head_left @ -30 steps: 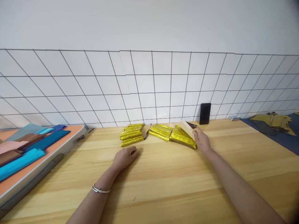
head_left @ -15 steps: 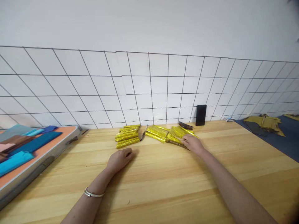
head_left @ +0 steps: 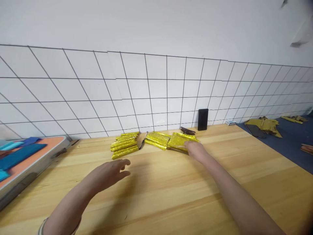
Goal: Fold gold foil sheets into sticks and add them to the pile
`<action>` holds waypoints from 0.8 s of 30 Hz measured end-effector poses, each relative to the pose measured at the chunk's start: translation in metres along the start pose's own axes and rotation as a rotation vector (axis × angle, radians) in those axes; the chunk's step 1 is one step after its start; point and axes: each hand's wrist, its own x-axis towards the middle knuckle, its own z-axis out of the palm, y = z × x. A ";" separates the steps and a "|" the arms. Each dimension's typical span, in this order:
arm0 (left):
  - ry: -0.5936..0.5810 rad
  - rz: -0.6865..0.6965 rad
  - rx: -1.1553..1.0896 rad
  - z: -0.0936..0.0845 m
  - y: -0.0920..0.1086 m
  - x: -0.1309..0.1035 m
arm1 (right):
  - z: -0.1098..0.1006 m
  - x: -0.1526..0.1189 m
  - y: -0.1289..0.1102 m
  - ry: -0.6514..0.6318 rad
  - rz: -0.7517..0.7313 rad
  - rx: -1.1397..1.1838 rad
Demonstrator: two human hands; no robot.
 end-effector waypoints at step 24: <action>0.176 0.192 0.025 -0.047 0.075 -0.088 | -0.063 -0.035 -0.085 -0.314 -0.363 0.453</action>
